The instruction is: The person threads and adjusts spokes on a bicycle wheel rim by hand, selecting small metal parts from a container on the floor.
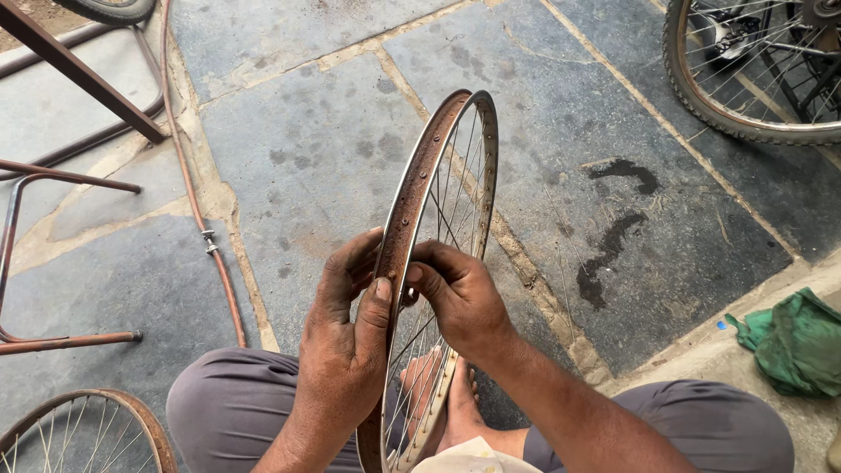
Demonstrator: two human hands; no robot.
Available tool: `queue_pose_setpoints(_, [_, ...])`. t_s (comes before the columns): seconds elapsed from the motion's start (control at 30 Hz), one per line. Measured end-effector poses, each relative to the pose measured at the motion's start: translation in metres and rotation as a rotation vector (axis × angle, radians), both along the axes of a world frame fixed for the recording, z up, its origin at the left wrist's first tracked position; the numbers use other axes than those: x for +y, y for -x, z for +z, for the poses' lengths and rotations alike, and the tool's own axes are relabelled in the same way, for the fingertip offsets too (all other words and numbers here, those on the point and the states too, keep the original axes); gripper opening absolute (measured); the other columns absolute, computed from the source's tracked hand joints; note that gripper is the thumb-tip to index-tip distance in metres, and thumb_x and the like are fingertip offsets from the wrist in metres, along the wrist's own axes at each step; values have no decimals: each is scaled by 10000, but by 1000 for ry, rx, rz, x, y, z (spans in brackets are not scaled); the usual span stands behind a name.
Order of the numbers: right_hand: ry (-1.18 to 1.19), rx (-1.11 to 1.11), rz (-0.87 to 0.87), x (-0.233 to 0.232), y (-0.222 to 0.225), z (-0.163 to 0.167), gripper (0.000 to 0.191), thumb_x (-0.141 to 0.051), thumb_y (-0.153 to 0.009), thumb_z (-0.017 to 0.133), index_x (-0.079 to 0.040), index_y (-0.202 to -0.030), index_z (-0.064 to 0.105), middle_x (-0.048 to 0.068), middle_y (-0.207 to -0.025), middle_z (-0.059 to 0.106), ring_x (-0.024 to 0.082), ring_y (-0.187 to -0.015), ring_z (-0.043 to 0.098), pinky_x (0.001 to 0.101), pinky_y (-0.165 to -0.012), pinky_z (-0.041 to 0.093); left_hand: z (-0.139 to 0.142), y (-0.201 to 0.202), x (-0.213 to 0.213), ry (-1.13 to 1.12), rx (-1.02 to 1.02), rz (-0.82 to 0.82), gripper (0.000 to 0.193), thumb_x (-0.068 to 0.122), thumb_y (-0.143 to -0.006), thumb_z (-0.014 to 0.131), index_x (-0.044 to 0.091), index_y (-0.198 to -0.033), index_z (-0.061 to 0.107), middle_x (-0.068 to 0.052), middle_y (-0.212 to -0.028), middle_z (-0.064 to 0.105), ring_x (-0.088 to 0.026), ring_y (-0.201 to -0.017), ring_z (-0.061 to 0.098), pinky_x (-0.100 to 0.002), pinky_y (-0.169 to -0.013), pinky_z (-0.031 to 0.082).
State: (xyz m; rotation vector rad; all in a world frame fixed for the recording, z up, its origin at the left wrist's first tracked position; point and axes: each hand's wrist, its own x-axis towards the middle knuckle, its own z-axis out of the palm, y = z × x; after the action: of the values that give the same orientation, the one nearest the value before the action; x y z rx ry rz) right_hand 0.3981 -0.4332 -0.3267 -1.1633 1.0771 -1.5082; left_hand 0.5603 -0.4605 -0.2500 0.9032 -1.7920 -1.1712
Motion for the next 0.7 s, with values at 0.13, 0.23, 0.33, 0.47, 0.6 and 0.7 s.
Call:
queue_pose_setpoints(0.13, [-48,54,88,-8,0,12,367,-318,-1074,587,13,-1179,706,75,-910,717,138,-804,664,268,-731,579,4,-1,3,87,-6,50,293,105,-1037,574,92,-1326,617,-143,-1300,653,-236,-1164,707,-352,-919,635])
queue_pose_setpoints(0.23, [31,78,36,-3,1,30,315,-258,-1074,585,19,-1212,644,79,-998,714,137,-909,712,284,-821,637,11,-3,-4,188,-64,103,191,96,-1007,633,90,-1187,696,-117,-1247,669,-236,-1113,729,-349,-884,642])
queue_pose_setpoints(0.33, [-30,283,76,1,7,48,252,-170,-1025,614,23,-1188,612,83,-1038,724,143,-992,753,304,-898,660,23,-11,-12,257,-253,116,135,107,-959,681,88,-1088,713,-73,-1167,711,-228,-1036,753,-353,-855,616])
queue_pose_setpoints(0.47, [-233,256,-21,-9,6,52,145,-100,-985,634,16,-1072,617,98,-961,718,143,-930,764,311,-849,654,31,-7,-15,280,-413,97,93,87,-944,676,54,-1030,690,-85,-1069,706,-270,-985,729,-379,-835,566])
queue_pose_setpoints(0.6, [-190,194,-208,-8,13,40,173,-133,-989,629,-10,-1110,610,92,-984,727,139,-913,761,284,-809,685,32,-1,-8,388,-293,165,83,86,-1004,644,10,-1031,624,-140,-1198,636,-292,-1120,671,-374,-918,567])
queue_pose_setpoints(0.7, [-225,-218,-250,3,24,33,240,-164,-945,662,-26,-1131,599,75,-962,713,130,-853,746,298,-706,675,32,-5,2,565,-188,189,98,92,-1048,627,-2,-1055,600,-158,-1316,590,-332,-1316,600,-401,-1067,540])
